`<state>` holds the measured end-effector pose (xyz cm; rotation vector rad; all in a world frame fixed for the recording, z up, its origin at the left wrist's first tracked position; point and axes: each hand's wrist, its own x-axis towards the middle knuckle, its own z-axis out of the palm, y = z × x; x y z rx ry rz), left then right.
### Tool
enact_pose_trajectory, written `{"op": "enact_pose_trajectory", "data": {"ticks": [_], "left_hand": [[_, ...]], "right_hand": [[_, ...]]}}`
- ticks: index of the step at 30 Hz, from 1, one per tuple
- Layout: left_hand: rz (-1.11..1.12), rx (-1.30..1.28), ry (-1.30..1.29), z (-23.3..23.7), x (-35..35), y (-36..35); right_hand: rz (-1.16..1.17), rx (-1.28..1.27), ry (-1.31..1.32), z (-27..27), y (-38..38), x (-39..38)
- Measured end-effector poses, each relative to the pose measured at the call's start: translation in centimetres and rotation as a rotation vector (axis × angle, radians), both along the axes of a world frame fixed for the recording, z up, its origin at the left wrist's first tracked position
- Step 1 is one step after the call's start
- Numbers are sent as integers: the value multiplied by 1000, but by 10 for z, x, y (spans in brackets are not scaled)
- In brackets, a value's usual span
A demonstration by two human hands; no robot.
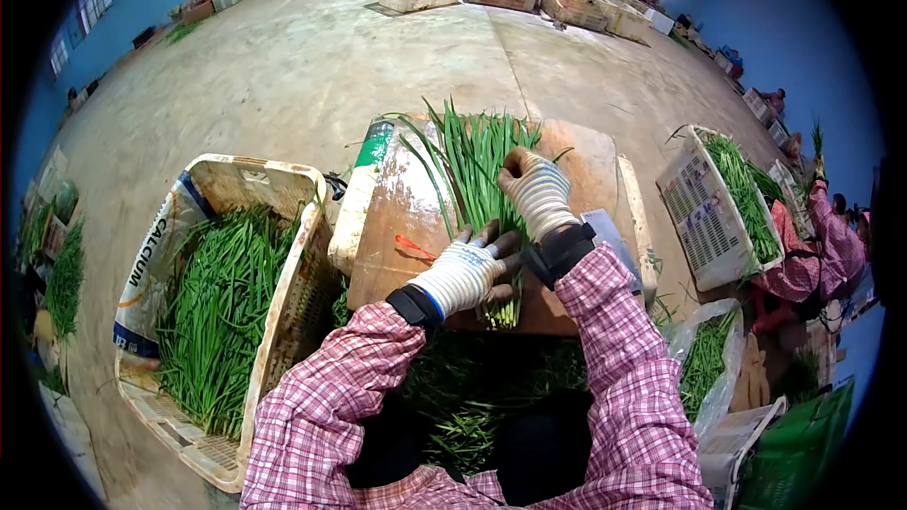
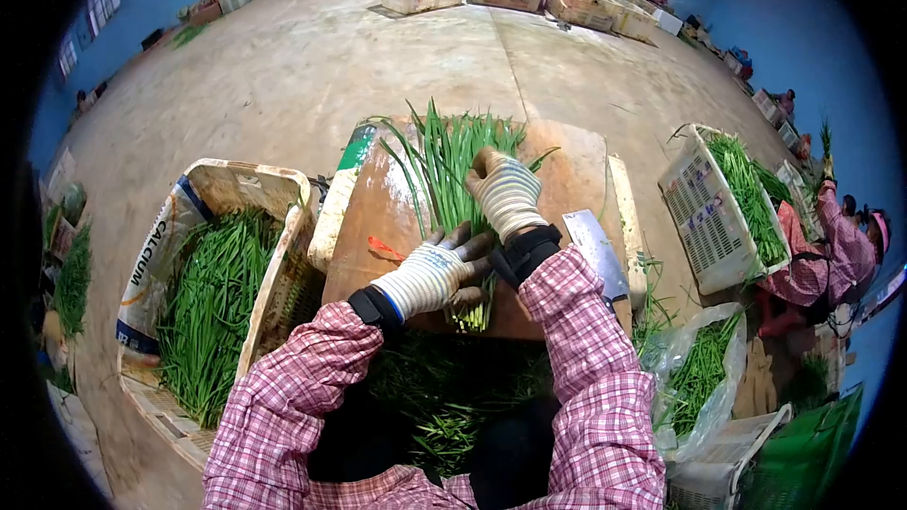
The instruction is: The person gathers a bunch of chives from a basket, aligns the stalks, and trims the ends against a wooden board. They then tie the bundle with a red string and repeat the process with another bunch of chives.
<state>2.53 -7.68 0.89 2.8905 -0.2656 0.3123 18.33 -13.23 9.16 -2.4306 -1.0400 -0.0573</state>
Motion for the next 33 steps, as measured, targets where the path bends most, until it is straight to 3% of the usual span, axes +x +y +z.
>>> {"op": "enact_pose_trajectory", "data": {"ticks": [3,7,15,18,20,22,26,28,32,33], "left_hand": [[8,-12,17,1,-3,-1],[1,10,39,3,-2,1],[-2,-12,-46,-1,-2,-1],[1,15,-3,4,-2,-1],[2,29,-9,1,-2,-1],[5,48,-14,2,-2,-3],[4,27,-16,-1,0,1],[-29,-49,-39,7,-3,8],[124,-103,-261,26,-25,20],[157,-166,-273,25,-28,22]], "right_hand": [[115,305,380,-37,6,32],[8,434,840,-40,6,41],[-84,1152,838,-39,-11,59],[49,1217,836,-14,-30,66],[37,1479,855,23,-41,59],[110,1556,944,56,-65,60],[590,1163,1219,95,-135,47],[463,1018,1235,110,-163,-6],[471,34,941,100,-191,-67],[467,-2,842,80,-189,-66]]}}
